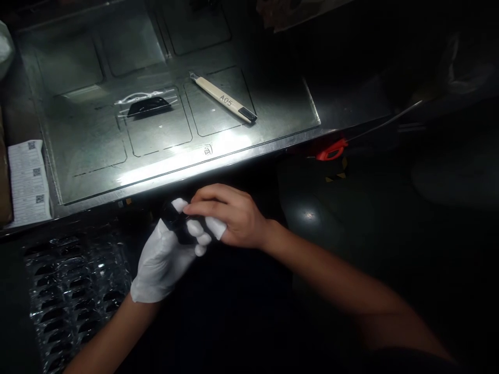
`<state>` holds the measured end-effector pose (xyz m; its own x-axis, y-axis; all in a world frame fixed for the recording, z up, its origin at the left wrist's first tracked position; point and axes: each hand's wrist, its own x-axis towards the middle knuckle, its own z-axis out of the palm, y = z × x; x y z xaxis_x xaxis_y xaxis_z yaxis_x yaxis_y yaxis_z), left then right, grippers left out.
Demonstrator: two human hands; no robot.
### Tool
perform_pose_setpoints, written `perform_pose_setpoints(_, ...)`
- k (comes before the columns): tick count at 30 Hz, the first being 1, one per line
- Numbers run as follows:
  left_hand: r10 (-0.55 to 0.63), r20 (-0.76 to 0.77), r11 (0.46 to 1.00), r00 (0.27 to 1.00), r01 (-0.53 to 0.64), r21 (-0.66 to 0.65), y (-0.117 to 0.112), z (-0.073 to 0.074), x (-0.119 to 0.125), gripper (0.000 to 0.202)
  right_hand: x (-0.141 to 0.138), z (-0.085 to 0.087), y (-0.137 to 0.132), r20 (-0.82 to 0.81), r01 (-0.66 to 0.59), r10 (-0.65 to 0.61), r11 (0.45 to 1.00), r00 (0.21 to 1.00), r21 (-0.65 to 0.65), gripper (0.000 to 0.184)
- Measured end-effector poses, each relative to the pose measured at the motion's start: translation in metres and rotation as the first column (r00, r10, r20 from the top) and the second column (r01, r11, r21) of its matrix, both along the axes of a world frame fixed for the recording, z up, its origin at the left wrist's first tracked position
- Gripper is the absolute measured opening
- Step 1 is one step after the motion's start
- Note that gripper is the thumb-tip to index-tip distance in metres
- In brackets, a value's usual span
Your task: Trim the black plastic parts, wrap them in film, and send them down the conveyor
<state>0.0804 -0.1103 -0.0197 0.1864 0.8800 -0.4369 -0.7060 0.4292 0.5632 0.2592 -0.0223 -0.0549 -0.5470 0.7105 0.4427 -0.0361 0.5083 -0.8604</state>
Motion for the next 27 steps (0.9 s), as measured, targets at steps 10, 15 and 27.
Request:
perform_pose_setpoints(10, -0.120, -0.159, 0.992, 0.980, 0.112, -0.059, 0.008, 0.001, -0.007, 0.056, -0.001, -0.001, 0.008, -0.092, -0.220, 0.235, 0.607, 0.968, -0.764, 0.017)
perform_pose_setpoints(15, -0.162, -0.211, 0.985, 0.964, 0.147, -0.086, 0.006, -0.005, -0.009, 0.056, -0.003, -0.007, 0.007, -0.107, -0.226, 0.259, 0.488, 0.960, -0.843, 0.023)
perform_pose_setpoints(27, -0.014, -0.498, 0.999, 0.867, 0.038, 0.038, 0.032, 0.007, -0.027, 0.046, -0.021, 0.007, 0.023, 0.262, -0.055, -0.057, 0.914, 0.963, 0.402, 0.033)
